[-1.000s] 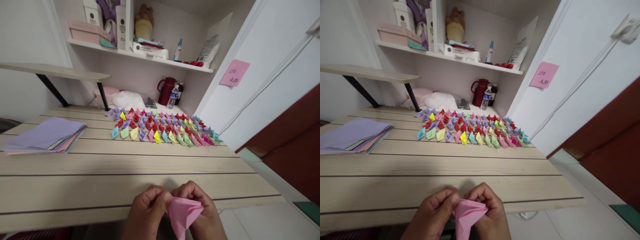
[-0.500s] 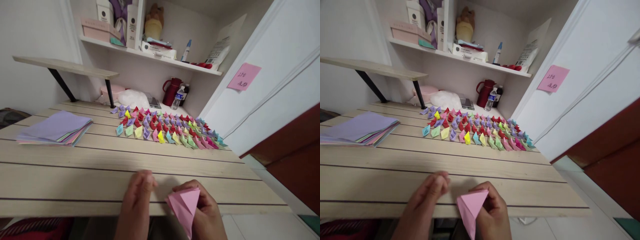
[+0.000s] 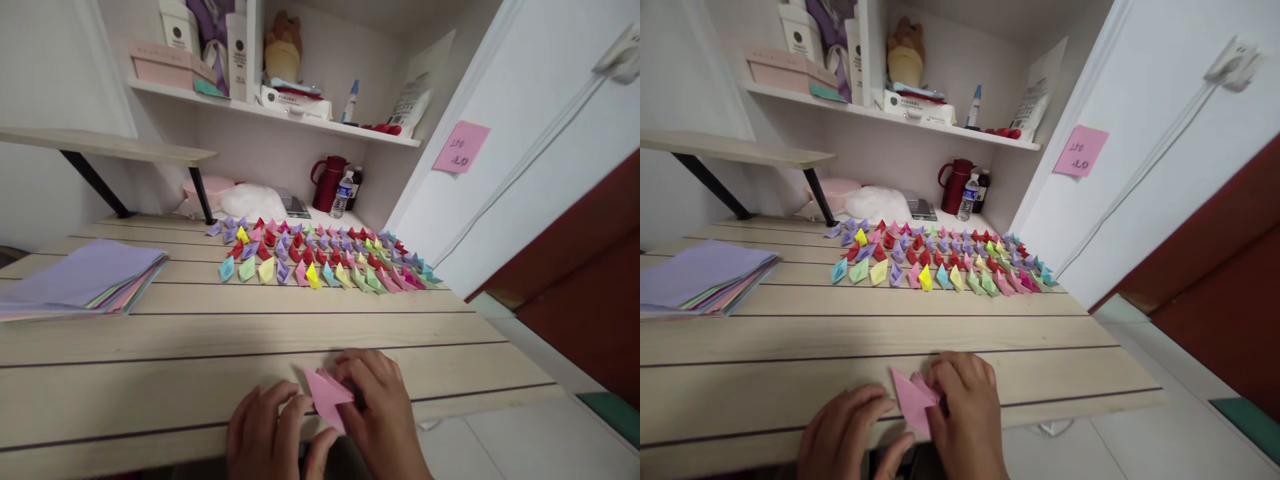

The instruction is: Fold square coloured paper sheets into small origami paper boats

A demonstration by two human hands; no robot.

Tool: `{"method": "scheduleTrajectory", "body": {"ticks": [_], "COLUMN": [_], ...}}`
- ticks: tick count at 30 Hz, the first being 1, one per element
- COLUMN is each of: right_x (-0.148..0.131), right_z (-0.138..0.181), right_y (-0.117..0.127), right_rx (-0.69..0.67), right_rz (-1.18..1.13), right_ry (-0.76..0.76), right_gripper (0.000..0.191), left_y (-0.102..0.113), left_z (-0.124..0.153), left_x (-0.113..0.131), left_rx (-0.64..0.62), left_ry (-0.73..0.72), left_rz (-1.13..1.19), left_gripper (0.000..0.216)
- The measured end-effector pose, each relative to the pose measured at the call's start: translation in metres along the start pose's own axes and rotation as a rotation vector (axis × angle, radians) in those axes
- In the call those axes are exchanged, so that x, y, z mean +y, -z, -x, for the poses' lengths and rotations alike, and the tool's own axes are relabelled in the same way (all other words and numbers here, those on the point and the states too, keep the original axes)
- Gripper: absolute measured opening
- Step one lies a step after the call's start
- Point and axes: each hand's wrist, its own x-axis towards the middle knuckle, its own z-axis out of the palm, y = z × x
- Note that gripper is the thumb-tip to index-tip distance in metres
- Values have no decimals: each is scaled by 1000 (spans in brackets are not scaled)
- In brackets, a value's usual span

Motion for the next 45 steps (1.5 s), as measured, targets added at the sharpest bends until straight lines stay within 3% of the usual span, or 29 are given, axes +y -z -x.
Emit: {"method": "scheduleTrajectory", "body": {"ticks": [6, 13, 17, 23, 27, 33, 39, 45], "right_x": [-4, 2, 4, 7, 5, 8, 16, 19], "right_z": [2, 3, 7, 10, -5, -9, 11, 15], "right_y": [6, 19, 24, 22, 17, 31, 38, 34], "right_rx": [-5, -153, -145, -68, 20, -176, -131, -119], "right_rz": [-77, -129, -145, -75, -36, -144, -112, -46], "right_ry": [14, 71, 58, 94, 97, 49, 85, 185], "right_gripper": [22, 36, 51, 28, 24, 32, 22, 28], "left_y": [-10, -11, -9, -7, -9, -10, -7, -4], "left_z": [-6, -2, -2, -9, -22, -23, -19, -17], "left_x": [1, 0, -1, -1, -1, -13, -16, -19], "left_rx": [20, -4, -21, -70, -168, -252, -256, -284], "left_ry": [-80, -176, -195, -208, -209, -326, -383, -404], "left_rz": [-34, -31, -30, -16, -66, -24, -37, -51], "left_gripper": [17, 25, 26, 22, 29, 43, 42, 46]}}
